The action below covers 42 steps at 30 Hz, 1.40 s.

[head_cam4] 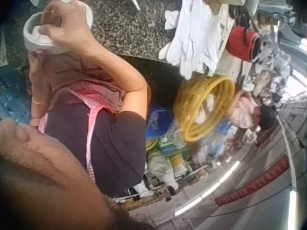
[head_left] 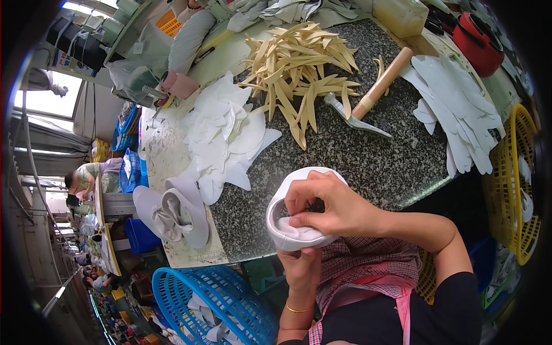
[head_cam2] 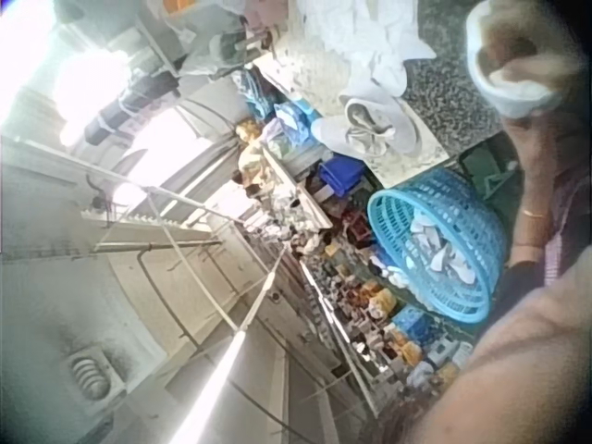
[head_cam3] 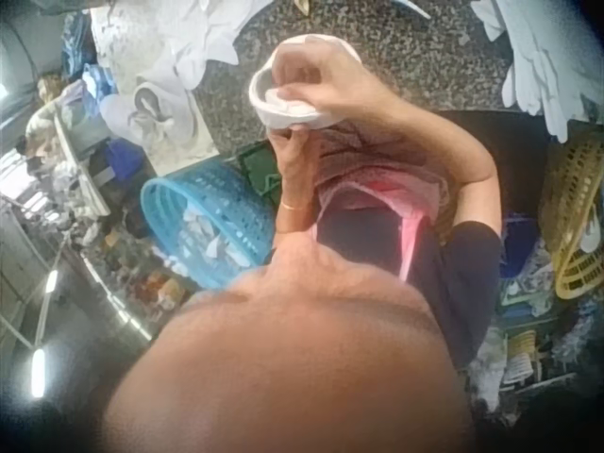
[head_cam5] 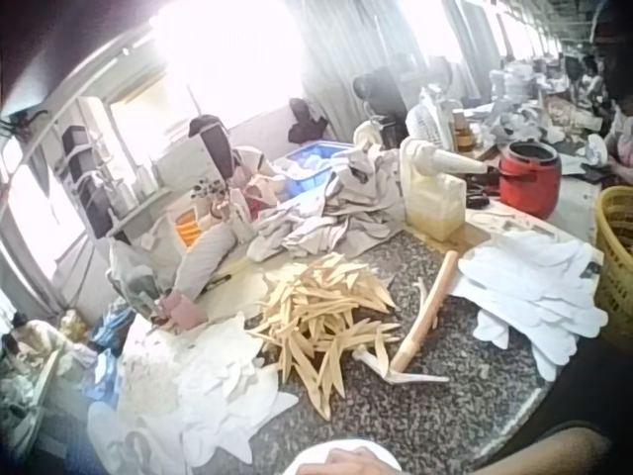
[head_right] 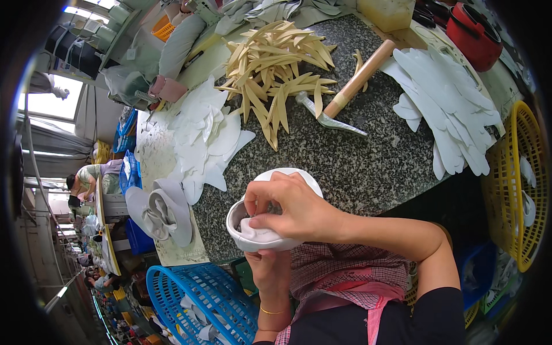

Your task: The person assembles shoe uppers by inserting reinforcement strips inside them, attaching decorative bows to the front, and pressing and smoothing the shoe parts by hand.

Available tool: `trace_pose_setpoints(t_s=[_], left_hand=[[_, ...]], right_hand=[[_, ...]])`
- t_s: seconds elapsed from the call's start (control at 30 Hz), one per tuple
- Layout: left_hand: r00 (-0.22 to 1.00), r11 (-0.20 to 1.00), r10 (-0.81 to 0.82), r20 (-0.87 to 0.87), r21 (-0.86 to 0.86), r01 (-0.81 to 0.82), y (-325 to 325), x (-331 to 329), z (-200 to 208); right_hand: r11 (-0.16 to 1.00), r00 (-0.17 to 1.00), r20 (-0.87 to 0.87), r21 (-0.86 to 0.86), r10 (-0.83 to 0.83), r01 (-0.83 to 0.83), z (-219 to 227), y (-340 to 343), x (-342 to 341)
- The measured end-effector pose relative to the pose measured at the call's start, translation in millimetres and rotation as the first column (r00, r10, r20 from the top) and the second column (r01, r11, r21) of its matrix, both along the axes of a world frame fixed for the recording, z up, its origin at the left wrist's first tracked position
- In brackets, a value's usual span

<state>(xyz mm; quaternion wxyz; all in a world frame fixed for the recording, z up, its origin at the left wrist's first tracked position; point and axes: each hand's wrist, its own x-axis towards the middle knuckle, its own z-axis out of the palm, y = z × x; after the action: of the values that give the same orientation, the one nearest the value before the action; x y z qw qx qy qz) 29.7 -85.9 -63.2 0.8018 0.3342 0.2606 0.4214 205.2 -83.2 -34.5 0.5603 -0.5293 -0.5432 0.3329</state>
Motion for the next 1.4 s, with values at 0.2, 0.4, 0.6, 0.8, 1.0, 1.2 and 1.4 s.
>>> trace_pose_setpoints(t_s=[0.2,0.4,0.6,0.8,1.0,1.2,1.4], left_hand=[[0.996,0.994,0.035,0.087,-0.111,-0.025,-3,-1,1],[0.991,0.991,0.038,0.130,-0.132,-0.020,-5,-6,2],[0.992,0.990,0.064,0.107,-0.135,-0.050,-7,-2,6],[0.991,0.988,0.075,0.108,-0.144,-0.059,-8,-3,1],[0.992,0.984,0.123,0.038,-0.132,-0.117,-7,3,5],[0.994,0.986,0.106,0.040,-0.134,-0.099,-8,1,2],[0.988,0.977,0.112,0.106,-0.193,-0.090,-13,9,4]], right_hand=[[0.936,0.958,-0.014,0.206,-0.287,0.284,-16,-23,-2],[0.894,0.963,0.105,0.406,-0.249,0.187,-28,-37,-12],[0.909,0.968,0.169,0.403,-0.183,0.102,-22,-34,-4],[0.962,0.992,0.125,0.271,-0.018,-0.017,-11,-33,5],[0.972,0.982,0.101,0.155,0.162,-0.176,-5,-28,15],[0.967,0.971,0.101,0.112,0.216,-0.227,-3,-29,13],[0.946,0.999,0.026,0.321,-0.044,0.034,-1,-34,-2]])
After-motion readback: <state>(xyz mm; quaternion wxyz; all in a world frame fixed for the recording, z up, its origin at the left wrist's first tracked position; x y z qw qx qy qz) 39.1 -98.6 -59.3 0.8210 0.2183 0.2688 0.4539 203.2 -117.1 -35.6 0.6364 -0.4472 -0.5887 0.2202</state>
